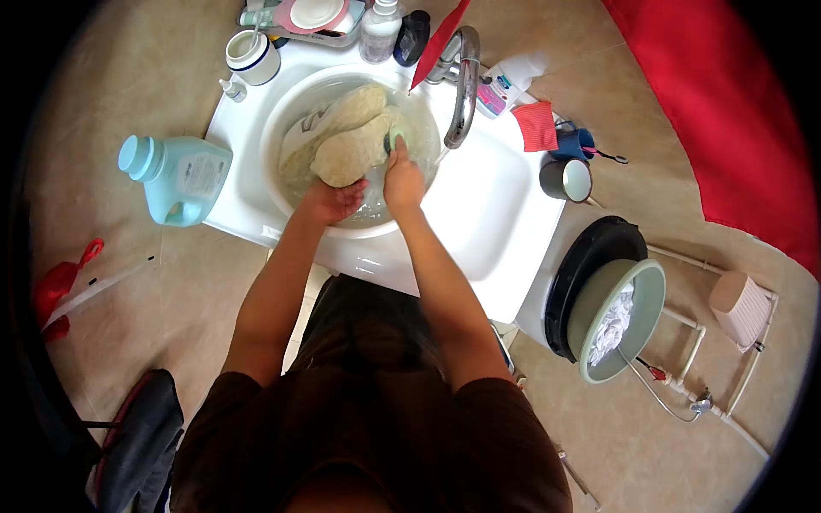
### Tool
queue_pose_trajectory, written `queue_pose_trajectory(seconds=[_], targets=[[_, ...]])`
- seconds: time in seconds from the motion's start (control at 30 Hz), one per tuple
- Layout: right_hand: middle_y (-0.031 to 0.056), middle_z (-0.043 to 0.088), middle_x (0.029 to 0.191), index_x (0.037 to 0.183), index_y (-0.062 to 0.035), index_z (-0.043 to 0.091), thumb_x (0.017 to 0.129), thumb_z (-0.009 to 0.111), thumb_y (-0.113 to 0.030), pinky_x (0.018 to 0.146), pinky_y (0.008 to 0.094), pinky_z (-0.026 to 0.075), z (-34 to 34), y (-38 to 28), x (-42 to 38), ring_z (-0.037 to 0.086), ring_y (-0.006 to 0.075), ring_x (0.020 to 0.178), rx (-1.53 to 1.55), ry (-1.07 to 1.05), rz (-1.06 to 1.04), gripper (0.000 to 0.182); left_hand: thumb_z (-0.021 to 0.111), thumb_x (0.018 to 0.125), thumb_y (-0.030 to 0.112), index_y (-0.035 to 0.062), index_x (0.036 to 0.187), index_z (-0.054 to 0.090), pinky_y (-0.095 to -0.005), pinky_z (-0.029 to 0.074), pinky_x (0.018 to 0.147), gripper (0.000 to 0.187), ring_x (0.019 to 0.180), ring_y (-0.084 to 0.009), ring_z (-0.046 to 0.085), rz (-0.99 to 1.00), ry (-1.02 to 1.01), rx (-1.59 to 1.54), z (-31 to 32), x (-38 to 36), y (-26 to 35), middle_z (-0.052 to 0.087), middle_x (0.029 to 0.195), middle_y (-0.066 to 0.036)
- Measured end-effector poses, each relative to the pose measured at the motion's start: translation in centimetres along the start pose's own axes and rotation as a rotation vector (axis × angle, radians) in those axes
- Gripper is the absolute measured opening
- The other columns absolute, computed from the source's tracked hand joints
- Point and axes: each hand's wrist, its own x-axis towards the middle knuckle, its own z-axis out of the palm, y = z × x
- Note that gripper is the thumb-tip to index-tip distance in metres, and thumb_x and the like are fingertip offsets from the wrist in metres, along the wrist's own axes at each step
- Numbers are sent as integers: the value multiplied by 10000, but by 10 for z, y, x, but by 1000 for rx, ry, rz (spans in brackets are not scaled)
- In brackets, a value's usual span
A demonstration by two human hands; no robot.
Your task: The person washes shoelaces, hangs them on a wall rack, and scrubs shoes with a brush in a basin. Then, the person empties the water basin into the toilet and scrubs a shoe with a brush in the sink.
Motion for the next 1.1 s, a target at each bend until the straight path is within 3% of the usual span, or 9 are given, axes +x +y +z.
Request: queue_pose_trajectory(seconds=[0.23,0.33,0.4,0.5,0.53,0.67,0.87,0.97,1.1], targets=[[286,631,935,1207,-23,494,986,333,-278,830,542,431,27,15,53,587,472,918,86,-54,279,374,417,936,497,75,1304,406,-443,486,931,560,1080,-384,539,84,128,-171,24,-12,-8,440,1304,-226],[259,630,917,1204,-57,475,966,355,-458,655,474,484,57,35,46,623,386,721,282,264,80,481,415,947,469,81,1300,429,-461,461,972,525,1121,-388,523,182,69,-256,57,-28,-13,443,1307,-195],[208,613,871,1265,-48,458,933,369,-561,542,400,454,22,25,38,583,279,622,588,-144,386,617,409,964,421,87,1312,433,-454,461,975,483,1128,-355,528,230,-203,-216,44,-22,-12,475,1283,-159],[69,528,745,1343,-57,410,843,399,-728,390,245,291,-55,-6,10,375,111,464,993,-432,553,837,410,972,340,49,1339,409,-398,489,926,468,1132,-279,541,384,-8,155,20,-1,-11,519,1193,-112],[5,477,657,1252,-61,489,849,407,-719,389,232,242,-66,-12,3,311,112,437,986,-373,556,777,492,945,167,54,1362,402,-363,495,910,442,1117,-194,553,352,53,209,31,-12,-12,559,1181,-73],[-20,432,607,1015,-115,585,805,472,-743,391,215,228,-93,17,-8,314,69,447,1094,-685,539,672,554,869,-1,39,1379,400,-345,477,934,534,1123,-208,553,658,186,594,81,-34,-42,544,1259,-108],[1,494,736,1156,-47,511,801,651,-529,399,208,233,-126,38,-39,320,49,483,1115,-733,498,615,536,813,-137,26,1394,373,-293,460,935,625,1127,-174,540,928,20,1007,80,-52,-84,516,1313,-116],[49,581,896,1301,-6,410,755,709,-450,473,246,392,-152,27,-54,475,113,554,920,-619,376,765,562,822,-92,25,1421,295,-287,473,910,666,1086,-164,561,797,-116,846,85,-61,-93,532,1281,-130],[236,597,1129,1440,-45,252,687,755,-423,820,413,502,-164,18,-80,641,417,886,372,-303,102,981,577,880,86,49,1406,315,-331,471,904,589,1049,-201,573,390,71,874,86,-56,-83,541,1247,-113]])
